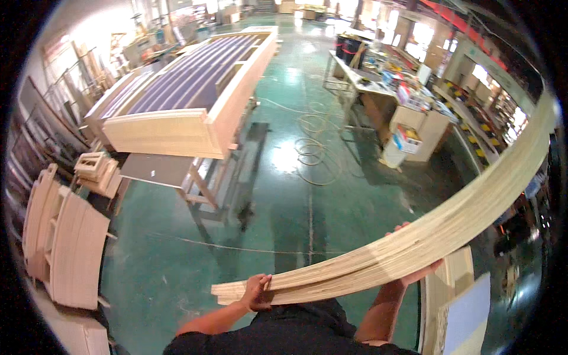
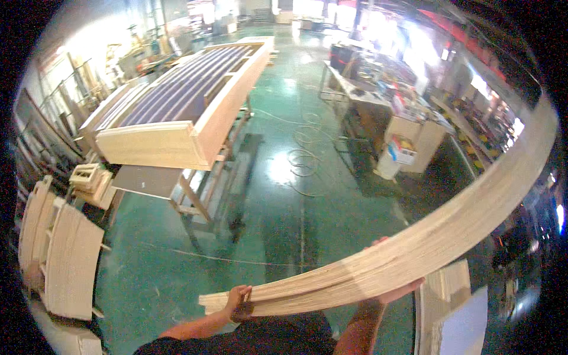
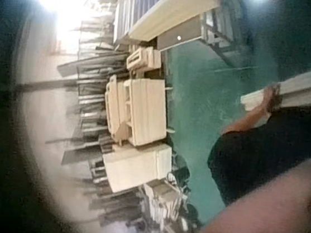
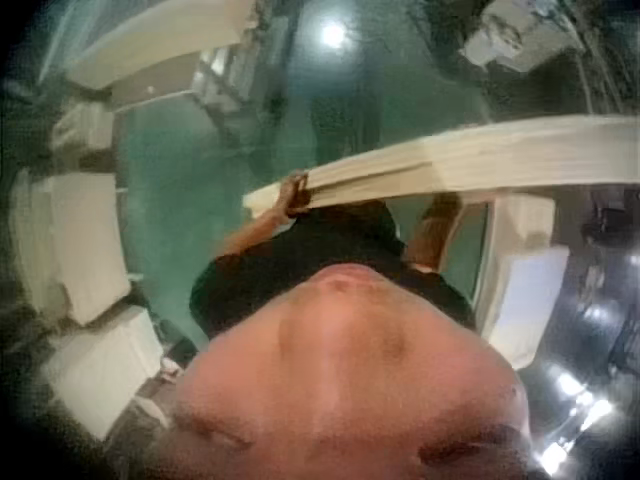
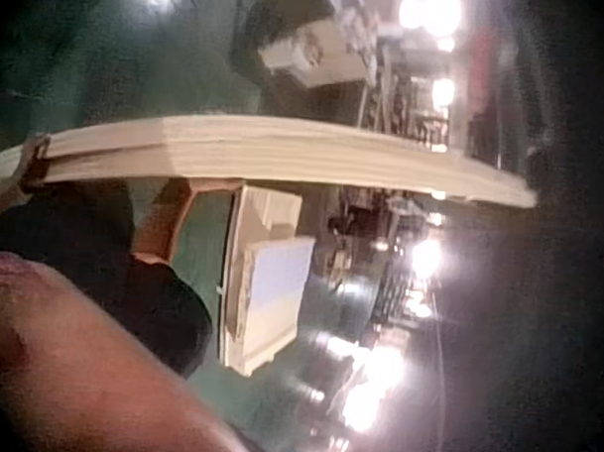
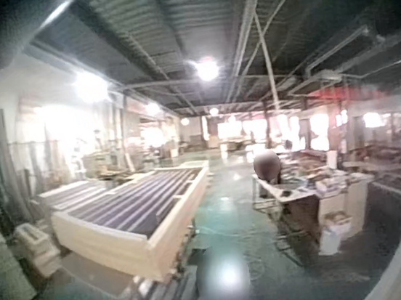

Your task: The person uses a nail gun to attach wooden slats to a large curved wooden frame. They then pick up a small wooden block and fit it into the frame structure. The person continues to secure the frame components using the nail gun.

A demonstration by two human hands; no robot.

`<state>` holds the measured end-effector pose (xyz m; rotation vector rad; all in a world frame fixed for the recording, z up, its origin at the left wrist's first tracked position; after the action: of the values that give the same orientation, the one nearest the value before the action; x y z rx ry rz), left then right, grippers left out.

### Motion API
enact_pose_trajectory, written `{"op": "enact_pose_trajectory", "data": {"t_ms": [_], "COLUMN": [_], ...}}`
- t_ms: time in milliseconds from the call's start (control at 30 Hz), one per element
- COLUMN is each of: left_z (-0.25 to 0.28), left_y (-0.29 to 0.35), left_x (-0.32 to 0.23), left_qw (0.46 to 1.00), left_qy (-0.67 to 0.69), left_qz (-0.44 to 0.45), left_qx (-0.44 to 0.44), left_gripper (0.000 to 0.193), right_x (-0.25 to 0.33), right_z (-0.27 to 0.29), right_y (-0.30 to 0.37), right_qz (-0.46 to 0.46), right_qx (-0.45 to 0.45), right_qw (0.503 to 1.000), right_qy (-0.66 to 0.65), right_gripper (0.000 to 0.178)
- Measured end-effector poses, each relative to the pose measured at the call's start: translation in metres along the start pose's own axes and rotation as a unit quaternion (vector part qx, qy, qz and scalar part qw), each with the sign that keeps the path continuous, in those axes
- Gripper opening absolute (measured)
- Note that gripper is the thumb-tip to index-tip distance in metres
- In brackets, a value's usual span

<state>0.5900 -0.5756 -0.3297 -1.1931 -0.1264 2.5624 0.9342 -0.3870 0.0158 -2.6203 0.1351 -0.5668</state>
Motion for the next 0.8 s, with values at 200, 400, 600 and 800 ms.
{"op": "enact_pose_trajectory", "data": {"t_ms": [200, 400, 600, 800], "left_z": [0.032, 0.051, 0.112, 0.206], "left_y": [-0.001, -0.060, -0.122, -0.252], "left_x": [0.046, 0.099, 0.110, 0.117], "left_qw": [0.970, 0.900, 0.814, 0.741], "left_qy": [-0.025, -0.146, -0.004, -0.121], "left_qz": [0.162, 0.369, 0.455, 0.592], "left_qx": [-0.177, -0.181, -0.362, -0.294], "left_gripper": [0.088, 0.055, 0.052, 0.058], "right_x": [-0.192, -0.388, -0.535, -0.657], "right_z": [0.016, 0.022, 0.020, 0.028], "right_y": [-0.141, -0.262, -0.356, -0.469], "right_qz": [-0.149, -0.315, -0.473, -0.483], "right_qx": [0.077, 0.147, 0.142, 0.158], "right_qw": [0.986, 0.928, 0.827, 0.820], "right_qy": [0.024, -0.134, -0.267, -0.265], "right_gripper": [0.103, 0.096, 0.103, 0.101]}}
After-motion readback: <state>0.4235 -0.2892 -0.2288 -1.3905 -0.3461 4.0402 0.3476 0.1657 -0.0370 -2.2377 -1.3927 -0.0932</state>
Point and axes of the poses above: each hand's wrist, its own y-axis away from the middle knuckle, its own z-axis out of the back of the hand, x = y × z, the point moved 9 cm from there along -y, towards the middle knuckle, and after that the axes turned 10 degrees about x, right-handed, at the moved point
